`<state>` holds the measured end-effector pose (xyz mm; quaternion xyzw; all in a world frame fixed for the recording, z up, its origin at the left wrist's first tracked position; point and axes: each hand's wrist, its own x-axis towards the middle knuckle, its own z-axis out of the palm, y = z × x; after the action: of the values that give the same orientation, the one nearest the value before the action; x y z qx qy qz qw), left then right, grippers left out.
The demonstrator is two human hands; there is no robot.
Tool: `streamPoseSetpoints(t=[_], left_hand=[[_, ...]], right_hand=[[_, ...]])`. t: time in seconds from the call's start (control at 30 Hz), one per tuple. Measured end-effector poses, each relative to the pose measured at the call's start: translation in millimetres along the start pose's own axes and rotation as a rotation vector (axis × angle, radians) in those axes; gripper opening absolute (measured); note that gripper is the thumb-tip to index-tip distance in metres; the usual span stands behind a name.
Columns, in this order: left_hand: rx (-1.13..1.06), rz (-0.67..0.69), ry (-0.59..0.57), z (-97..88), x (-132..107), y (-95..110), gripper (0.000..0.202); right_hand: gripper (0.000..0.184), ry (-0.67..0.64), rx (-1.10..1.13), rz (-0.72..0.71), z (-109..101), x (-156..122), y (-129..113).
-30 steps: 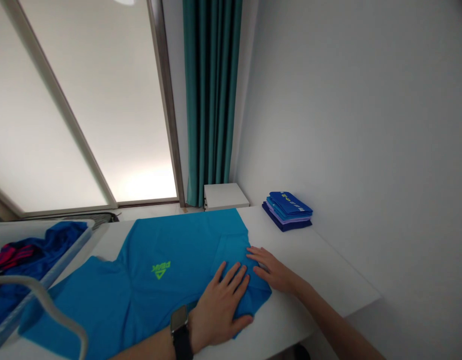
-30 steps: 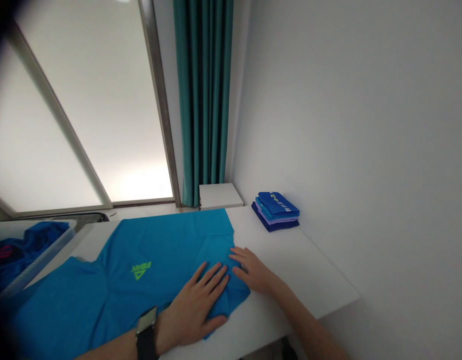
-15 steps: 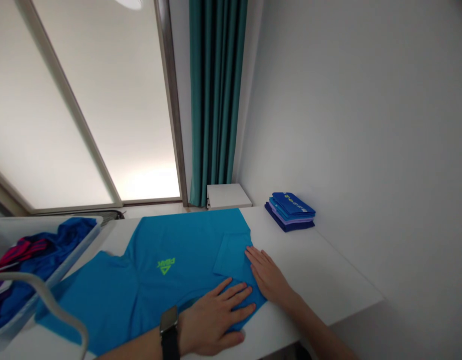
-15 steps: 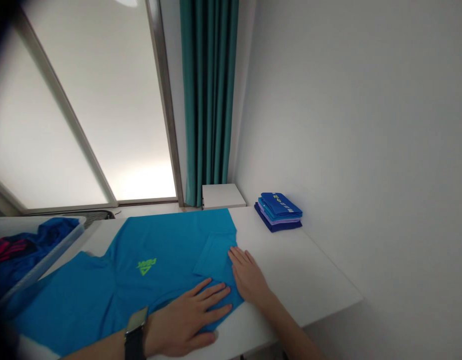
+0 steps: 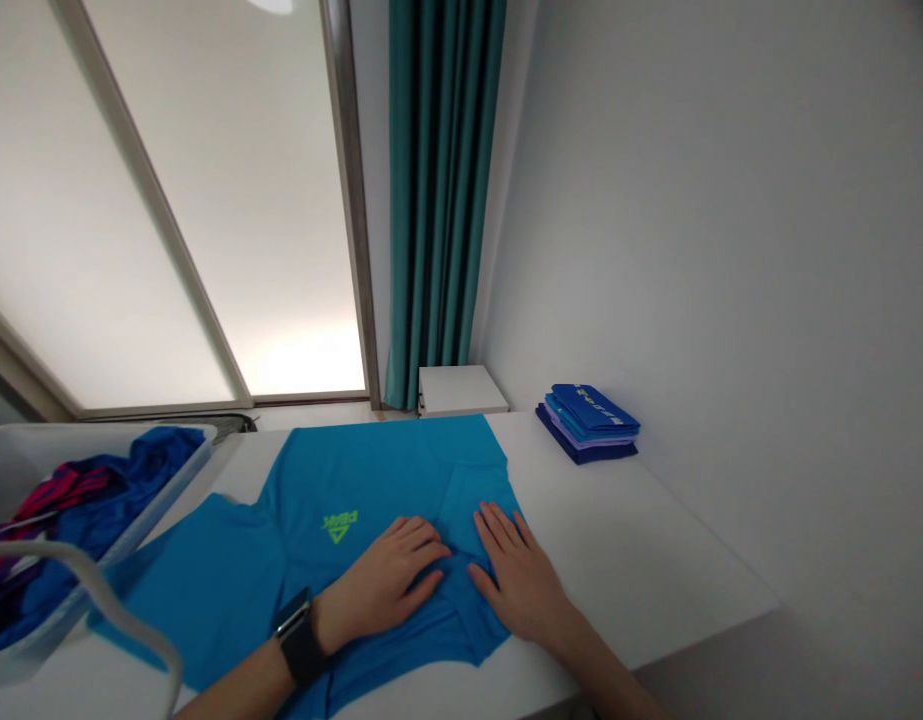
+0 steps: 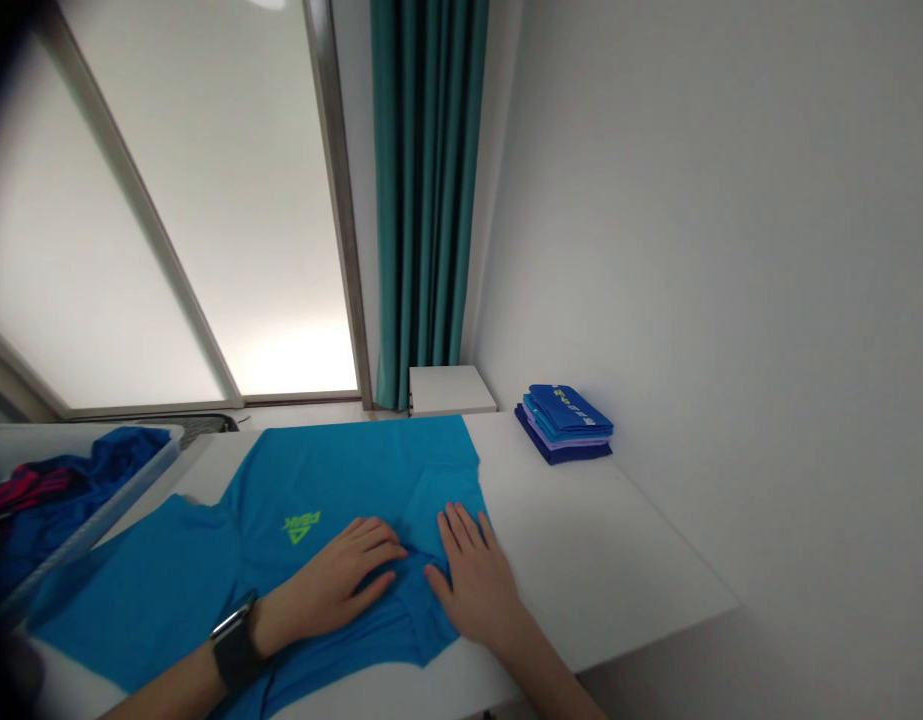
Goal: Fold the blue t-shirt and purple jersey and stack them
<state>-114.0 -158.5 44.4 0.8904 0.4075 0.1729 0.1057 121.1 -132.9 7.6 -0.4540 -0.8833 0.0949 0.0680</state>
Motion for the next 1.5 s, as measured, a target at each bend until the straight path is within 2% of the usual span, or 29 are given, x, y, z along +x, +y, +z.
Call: streamPoseSetpoints(t=[0.1,0.3,0.4,0.5,0.67,0.77,0.93,1.27,1.5], left_hand=[[0.035,-0.014,-0.012,-2.4,-4.7,-10.0,0.023],[0.031,-0.027,-0.016,-2.2,-8.6,-20.9,0.023],[0.036,-0.027,-0.014,-0.2,-8.9,-21.6,0.024],[0.051,-0.028,-0.023,0.5,-8.1,-20.6,0.024],[0.062,-0.035,-0.021,0.6,-7.3,-20.4,0.024],[0.054,-0.037,-0.009,2.0,-8.1,-21.1,0.024],[0.05,-0.041,-0.003,2.6,-8.2,-20.2,0.023],[0.057,-0.039,0.014,2.5,-9.2,-19.5,0.022],[0.07,-0.068,-0.023,0.6,-8.4,-16.5,0.021]], right_hand=[[0.063,-0.027,0.014,0.013,-9.3,4.0,8.1],[0.057,0.032,-0.019,0.314,-27.9,18.7,56.7],[0.057,0.036,-0.016,0.367,-26.6,21.6,72.2],[0.057,0.055,-0.042,0.325,-20.9,26.0,63.8],[0.06,0.081,-0.088,0.21,-9.6,41.3,23.7],[0.062,0.08,-0.086,0.19,-2.1,47.7,10.9],[0.063,0.058,-0.076,0.184,4.0,48.7,10.6],[0.064,0.031,-0.053,0.167,-2.0,50.1,14.0],[0.063,0.075,-0.047,0.094,-11.3,76.3,-2.0]])
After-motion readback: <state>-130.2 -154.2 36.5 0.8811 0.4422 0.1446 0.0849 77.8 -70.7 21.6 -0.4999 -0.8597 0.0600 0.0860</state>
